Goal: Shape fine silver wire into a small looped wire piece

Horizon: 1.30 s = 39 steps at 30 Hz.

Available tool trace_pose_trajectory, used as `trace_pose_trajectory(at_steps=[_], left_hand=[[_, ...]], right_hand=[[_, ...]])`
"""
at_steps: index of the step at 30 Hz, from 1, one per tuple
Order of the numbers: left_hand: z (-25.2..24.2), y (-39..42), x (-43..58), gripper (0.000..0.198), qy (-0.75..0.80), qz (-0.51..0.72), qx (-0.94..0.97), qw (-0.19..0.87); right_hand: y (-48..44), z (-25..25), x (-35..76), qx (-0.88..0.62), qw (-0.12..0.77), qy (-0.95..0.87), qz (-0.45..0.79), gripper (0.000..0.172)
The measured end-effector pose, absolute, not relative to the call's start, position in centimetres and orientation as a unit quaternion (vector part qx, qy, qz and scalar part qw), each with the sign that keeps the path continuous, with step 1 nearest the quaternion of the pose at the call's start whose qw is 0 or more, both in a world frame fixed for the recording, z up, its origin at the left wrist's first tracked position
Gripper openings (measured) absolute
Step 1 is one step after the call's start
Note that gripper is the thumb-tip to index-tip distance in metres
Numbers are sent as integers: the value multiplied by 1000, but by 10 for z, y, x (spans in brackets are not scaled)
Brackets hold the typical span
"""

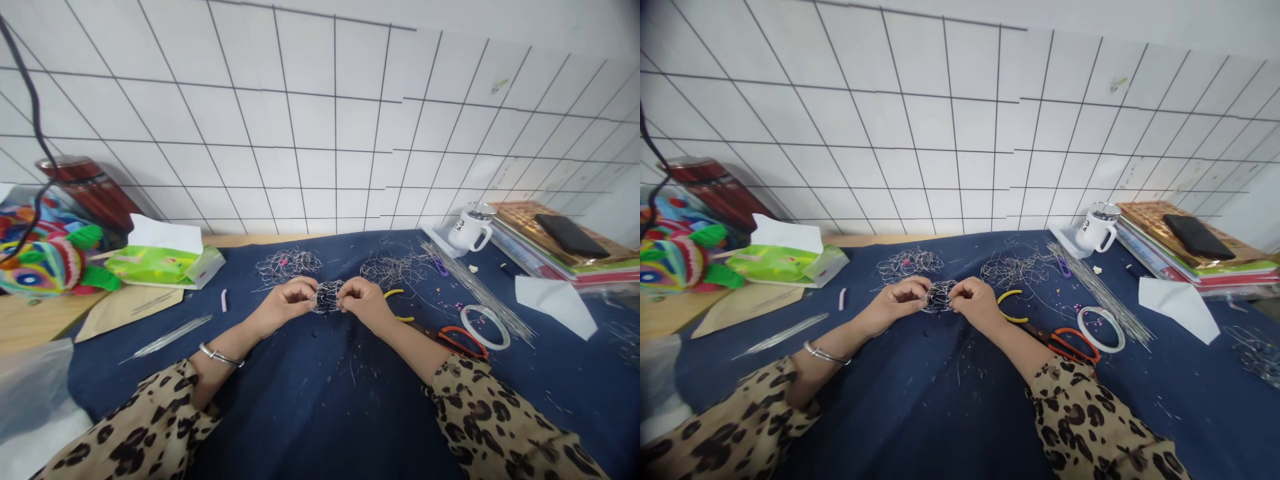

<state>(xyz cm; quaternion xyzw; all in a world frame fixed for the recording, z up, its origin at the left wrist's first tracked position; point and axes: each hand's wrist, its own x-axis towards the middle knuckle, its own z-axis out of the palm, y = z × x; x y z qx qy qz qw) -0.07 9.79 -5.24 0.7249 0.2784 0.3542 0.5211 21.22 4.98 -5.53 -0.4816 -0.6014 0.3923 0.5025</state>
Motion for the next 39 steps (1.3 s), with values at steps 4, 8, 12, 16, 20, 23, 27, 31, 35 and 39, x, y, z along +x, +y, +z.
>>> trace_pose_trajectory(at_steps=[4,8,12,16,20,23,27,31,35,39], left_hand=[[-51,96,2,13,282,360,725,514],[-46,90,9,15,289,329,745,503],[-42,83,17,17,298,314,766,475],[-40,79,24,18,296,300,788,448],[-40,72,32,16,281,278,817,420],[-40,67,36,15,267,270,833,402],[-42,65,36,15,257,265,839,399],[-43,66,35,16,262,266,835,405],[-44,66,36,16,270,269,818,430],[-46,63,37,18,262,270,743,553]], right_hand=[[51,-53,211,-490,499,-591,404,11],[50,-52,219,-510,470,-584,422,12],[50,-50,231,-512,439,-580,457,13],[52,-48,240,-509,416,-578,483,14],[56,-47,247,-495,386,-585,514,15],[58,-47,252,-478,366,-591,537,16],[58,-46,256,-468,359,-593,548,15],[57,-47,256,-465,361,-598,544,15],[57,-48,256,-462,368,-603,536,16],[55,-46,255,-462,369,-601,539,15]])
